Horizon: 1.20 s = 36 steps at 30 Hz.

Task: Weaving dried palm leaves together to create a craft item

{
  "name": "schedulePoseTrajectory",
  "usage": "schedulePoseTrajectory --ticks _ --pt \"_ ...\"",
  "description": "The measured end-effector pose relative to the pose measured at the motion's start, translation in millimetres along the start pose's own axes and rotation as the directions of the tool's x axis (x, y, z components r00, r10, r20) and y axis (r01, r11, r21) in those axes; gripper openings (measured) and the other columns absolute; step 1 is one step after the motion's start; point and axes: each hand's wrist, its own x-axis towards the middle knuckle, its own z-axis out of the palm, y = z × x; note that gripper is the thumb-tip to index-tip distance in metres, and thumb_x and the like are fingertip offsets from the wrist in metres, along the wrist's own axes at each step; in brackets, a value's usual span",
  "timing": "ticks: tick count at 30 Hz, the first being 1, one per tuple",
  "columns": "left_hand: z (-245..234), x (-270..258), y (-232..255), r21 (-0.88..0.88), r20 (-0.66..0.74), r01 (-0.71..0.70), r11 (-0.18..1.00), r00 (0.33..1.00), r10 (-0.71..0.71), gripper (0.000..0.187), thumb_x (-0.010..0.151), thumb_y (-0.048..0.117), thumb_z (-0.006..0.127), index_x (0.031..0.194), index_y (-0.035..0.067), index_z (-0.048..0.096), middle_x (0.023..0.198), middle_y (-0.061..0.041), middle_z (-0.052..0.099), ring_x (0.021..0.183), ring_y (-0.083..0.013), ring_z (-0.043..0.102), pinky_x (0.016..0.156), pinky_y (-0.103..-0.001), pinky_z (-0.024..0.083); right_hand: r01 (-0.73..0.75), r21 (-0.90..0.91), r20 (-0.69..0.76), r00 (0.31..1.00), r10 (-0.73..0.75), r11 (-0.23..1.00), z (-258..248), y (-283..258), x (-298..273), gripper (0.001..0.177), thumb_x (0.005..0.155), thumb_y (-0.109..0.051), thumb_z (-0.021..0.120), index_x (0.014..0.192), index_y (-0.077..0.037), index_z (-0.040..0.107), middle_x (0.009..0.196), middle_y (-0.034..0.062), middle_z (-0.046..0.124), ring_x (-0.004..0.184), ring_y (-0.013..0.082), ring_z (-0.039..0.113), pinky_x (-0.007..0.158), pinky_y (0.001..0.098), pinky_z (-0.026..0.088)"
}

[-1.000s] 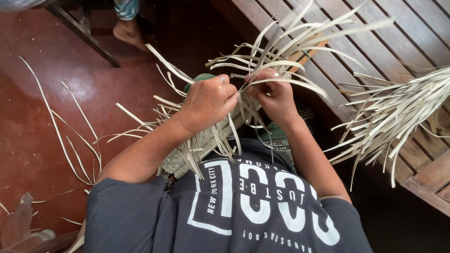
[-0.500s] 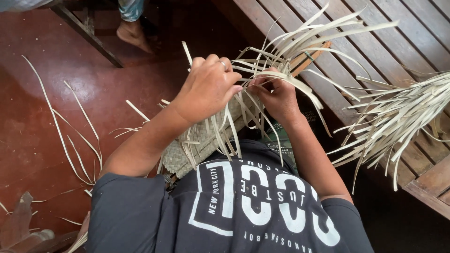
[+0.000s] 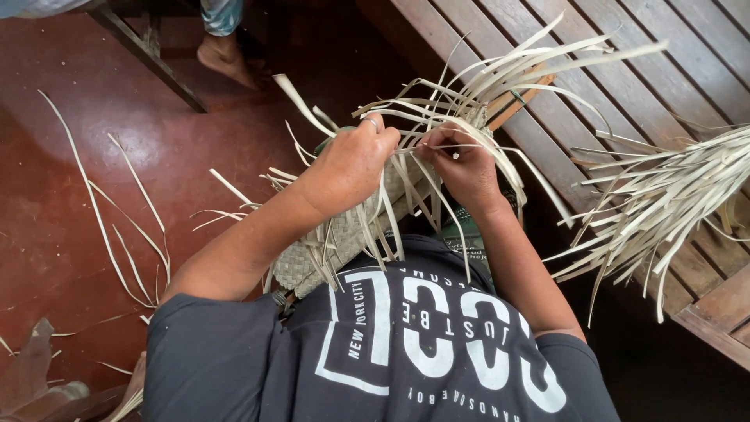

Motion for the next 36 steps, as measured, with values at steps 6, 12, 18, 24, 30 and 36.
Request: schedulePoseTrajectory --ticks 6,12,18,24,30,36 --pt "-32.4 4.6 17.7 0.247 -0.040 -0.060 0.967 0.997 0.072 0.030 0.096 0.040 0.069 0.094 0.011 0.065 0.095 -0.006 0.053 0.091 -0.0304 0.057 0.070 -0.047 0.052 -0.003 -0.039 -0.001 1.000 0.003 0.999 0.2 -2.9 -1.2 0.017 0.092 -0.005 0.083 0.089 -0.007 0.066 0.093 0.0094 0.073 0.079 0.0129 0.065 0.074 0.0248 0.055" --pt "-11.6 33.0 7.4 -0.091 0.066 0.022 0.996 0.998 -0.016 0.020 0.093 0.032 0.071 0.086 0.015 0.065 0.086 -0.005 0.061 0.087 -0.0359 0.065 0.072 -0.051 0.054 -0.039 -0.068 -0.035 0.999 0.037 0.997 -2.4 -18.6 0.5 0.018 0.088 -0.008 0.085 0.094 -0.006 0.068 0.088 0.0060 0.071 0.075 0.0081 0.058 0.072 0.0228 0.054" --pt "-15.7 38.1 15.0 -0.103 0.139 0.066 0.993 0.989 -0.051 0.017 0.094 0.028 0.068 0.081 0.017 0.063 0.083 -0.003 0.063 0.087 -0.0311 0.068 0.075 -0.046 0.054 -0.050 -0.006 -0.221 0.974 0.047 0.999 -14.0 -11.7 -17.1 0.018 0.089 -0.009 0.086 0.099 -0.004 0.072 0.081 0.0103 0.069 0.070 0.0106 0.060 0.066 0.0243 0.051" --pt "-15.4 31.6 23.6 -0.074 0.133 0.001 0.997 0.991 0.009 0.015 0.096 0.025 0.062 0.084 0.015 0.060 0.084 -0.005 0.060 0.086 -0.0324 0.065 0.072 -0.047 0.053 0.033 0.010 -0.145 0.989 -0.031 0.999 -8.4 -31.7 -11.7 0.027 0.087 -0.012 0.088 0.108 -0.001 0.075 0.085 0.0153 0.074 0.076 0.0186 0.069 0.071 0.0320 0.055" --pt "-4.8 32.5 19.7 -0.100 0.140 -0.019 0.995 0.990 0.033 0.011 0.094 0.018 0.061 0.084 0.015 0.063 0.084 -0.006 0.063 0.084 -0.0336 0.066 0.071 -0.047 0.054 0.128 -0.240 -0.074 0.986 -0.149 0.962 -20.5 -40.2 -2.0 0.016 0.086 -0.006 0.088 0.098 -0.014 0.080 0.081 0.0060 0.074 0.074 0.0198 0.071 0.072 0.0305 0.056" --pt "-10.6 33.6 24.3 -0.147 0.190 0.006 0.989 0.982 0.022 0.014 0.096 0.017 0.055 0.085 0.012 0.061 0.083 -0.010 0.063 0.086 -0.0367 0.067 0.074 -0.049 0.054 0.207 -0.371 -0.084 0.963 -0.255 0.905 -22.9 -34.6 1.3 0.014 0.089 -0.007 0.086 0.097 -0.016 0.079 0.083 0.0054 0.076 0.074 0.0248 0.071 0.071 0.0342 0.056"
